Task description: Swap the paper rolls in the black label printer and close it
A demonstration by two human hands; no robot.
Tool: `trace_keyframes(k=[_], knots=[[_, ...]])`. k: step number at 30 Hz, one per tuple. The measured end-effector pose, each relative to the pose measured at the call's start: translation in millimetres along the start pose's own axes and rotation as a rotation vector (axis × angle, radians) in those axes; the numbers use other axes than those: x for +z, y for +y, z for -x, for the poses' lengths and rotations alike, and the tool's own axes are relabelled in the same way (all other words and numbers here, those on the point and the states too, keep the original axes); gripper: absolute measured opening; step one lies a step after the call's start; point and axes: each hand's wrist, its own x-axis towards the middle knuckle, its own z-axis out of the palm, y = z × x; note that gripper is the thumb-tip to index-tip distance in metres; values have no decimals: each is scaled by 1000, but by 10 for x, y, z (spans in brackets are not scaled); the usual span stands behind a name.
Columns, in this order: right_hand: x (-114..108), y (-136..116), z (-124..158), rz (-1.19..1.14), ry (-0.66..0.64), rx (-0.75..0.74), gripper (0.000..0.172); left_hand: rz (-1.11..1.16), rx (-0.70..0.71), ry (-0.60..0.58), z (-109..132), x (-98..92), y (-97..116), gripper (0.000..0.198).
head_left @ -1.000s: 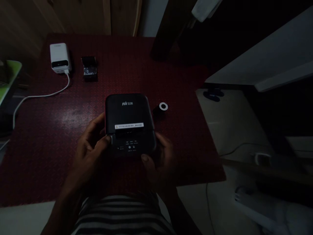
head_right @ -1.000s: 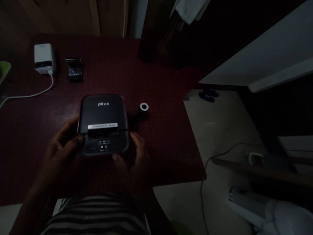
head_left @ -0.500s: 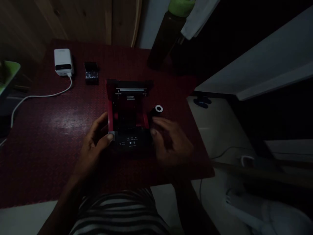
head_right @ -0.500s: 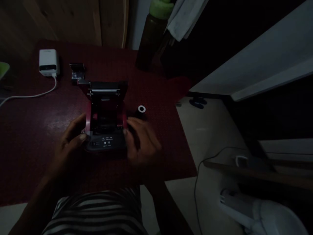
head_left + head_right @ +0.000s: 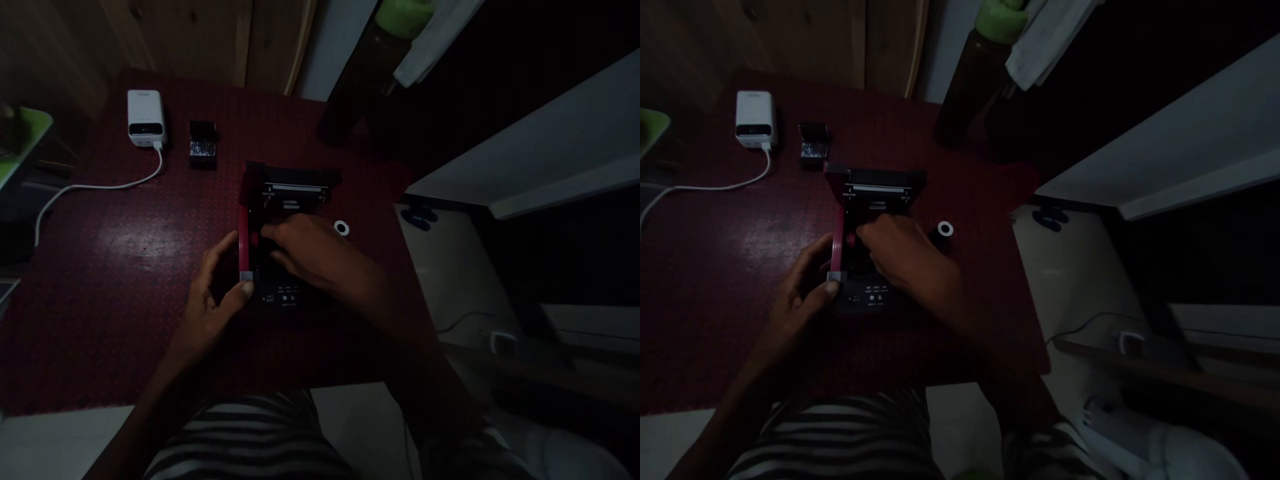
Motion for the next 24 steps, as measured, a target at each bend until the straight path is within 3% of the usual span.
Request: trace_keyframes(k=[4, 8, 13, 16, 19, 24], knots=[[-53, -66, 244, -14, 183, -23, 28, 10, 40, -10, -3, 0, -19, 72], [-103, -110, 677, -100, 538, 6, 23, 34, 33, -34, -1, -11, -43, 74], [22, 113, 1331, -496, 857, 333, 30, -29, -14, 16, -2, -17, -38, 77], [306, 257, 1561, -758, 864, 473, 29, -36, -29, 39, 0, 9, 3, 76], [645, 290, 1577, -871, 716, 559, 31, -55, -17, 55, 2, 29, 34, 71], [1006, 216, 1389, -989, 633, 512, 28, -81, 19, 62, -27, -11, -23, 69]])
